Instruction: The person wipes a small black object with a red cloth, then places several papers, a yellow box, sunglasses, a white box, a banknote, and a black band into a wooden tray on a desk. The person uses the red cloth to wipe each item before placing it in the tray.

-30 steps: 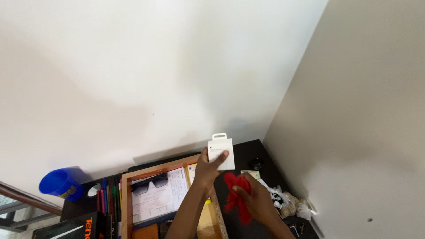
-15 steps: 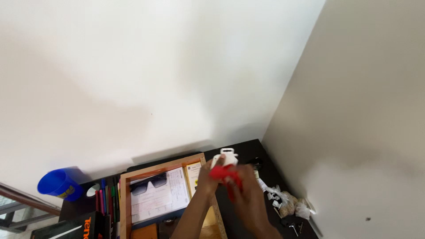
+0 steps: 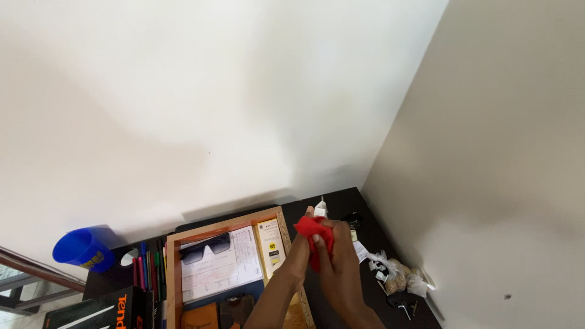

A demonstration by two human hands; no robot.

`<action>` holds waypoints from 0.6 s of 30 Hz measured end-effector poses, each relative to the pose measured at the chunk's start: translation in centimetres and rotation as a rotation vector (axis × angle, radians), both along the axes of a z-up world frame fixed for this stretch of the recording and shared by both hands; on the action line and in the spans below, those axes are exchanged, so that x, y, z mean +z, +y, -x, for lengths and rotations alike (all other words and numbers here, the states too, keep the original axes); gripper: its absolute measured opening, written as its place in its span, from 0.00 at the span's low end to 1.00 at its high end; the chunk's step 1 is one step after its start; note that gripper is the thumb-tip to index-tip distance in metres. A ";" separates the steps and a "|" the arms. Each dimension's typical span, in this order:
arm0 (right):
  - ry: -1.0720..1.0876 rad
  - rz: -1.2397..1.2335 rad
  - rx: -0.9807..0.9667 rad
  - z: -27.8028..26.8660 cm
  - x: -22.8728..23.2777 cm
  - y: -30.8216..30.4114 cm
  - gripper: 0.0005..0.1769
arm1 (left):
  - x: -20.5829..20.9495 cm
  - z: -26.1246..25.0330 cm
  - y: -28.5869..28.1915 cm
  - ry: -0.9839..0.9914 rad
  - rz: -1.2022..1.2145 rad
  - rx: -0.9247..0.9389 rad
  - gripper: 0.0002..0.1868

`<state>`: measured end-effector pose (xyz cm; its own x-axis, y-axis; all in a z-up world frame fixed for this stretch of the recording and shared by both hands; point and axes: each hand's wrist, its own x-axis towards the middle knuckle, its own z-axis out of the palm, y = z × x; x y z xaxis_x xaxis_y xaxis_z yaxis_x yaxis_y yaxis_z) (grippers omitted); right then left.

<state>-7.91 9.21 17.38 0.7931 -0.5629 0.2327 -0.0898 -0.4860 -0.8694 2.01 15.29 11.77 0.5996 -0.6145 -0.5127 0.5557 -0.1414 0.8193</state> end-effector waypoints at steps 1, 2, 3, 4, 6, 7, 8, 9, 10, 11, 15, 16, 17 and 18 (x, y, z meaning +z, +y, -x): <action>0.059 -0.025 -0.031 -0.2 0.0 -0.4 0.16 | -0.2 0.2 0.0 -0.017 0.072 -0.046 0.52; 0.118 -0.050 -0.063 -0.2 0.0 -0.7 0.16 | -0.4 0.4 0.0 -0.034 0.144 -0.091 0.54; 0.096 -0.076 -0.111 -0.2 0.1 -1.1 0.16 | -0.7 0.3 -0.1 -0.055 0.218 -0.135 0.55; 0.074 -0.101 -0.159 -0.2 0.3 -1.2 0.16 | -0.9 0.2 -0.2 -0.068 0.184 -0.156 0.53; 0.065 -0.087 -0.193 -0.2 0.4 -0.8 0.15 | -1.7 0.1 -0.2 -0.095 0.110 -0.197 0.48; 0.082 -0.045 -0.183 0.0 0.4 -0.5 0.16 | -2.1 0.0 -0.1 -0.084 0.131 -0.164 0.46; 0.098 -0.003 -0.172 0.1 0.3 -0.2 0.16 | -2.5 -0.2 -0.1 -0.073 0.151 -0.131 0.44; -0.020 0.128 -0.094 0.2 0.2 -0.1 0.16 | -2.8 -0.4 -0.2 -0.062 0.173 -0.101 0.42; -0.137 0.259 -0.014 0.3 0.0 0.0 0.16 | -3.0 -0.6 -0.2 -0.038 0.170 -0.096 0.42; -0.254 0.388 0.069 0.4 -0.3 0.0 0.16 | -3.1 -0.8 -0.1 -0.014 0.166 -0.090 0.41; 0.104 0.234 -0.024 -0.1 -2.1 -1.4 0.16 | -2.1 -1.3 0.3 -0.060 0.152 -0.024 0.46; 0.142 0.179 -0.097 0.0 -2.6 -2.1 0.16 | -1.7 -1.2 0.6 -0.045 0.186 0.006 0.44; 0.182 0.126 -0.170 0.3 -3.2 -2.9 0.16 | -1.3 -1.2 1.0 -0.028 0.222 0.034 0.42; 0.113 0.137 -0.176 0.6 -3.7 -3.9 0.16 | -0.9 -1.1 1.1 -0.011 0.258 0.063 0.41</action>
<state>-8.47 5.28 13.70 0.7109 -0.6640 0.2318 -0.2765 -0.5670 -0.7759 3.07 16.42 10.87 0.6457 -0.6853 -0.3368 0.5473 0.1077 0.8300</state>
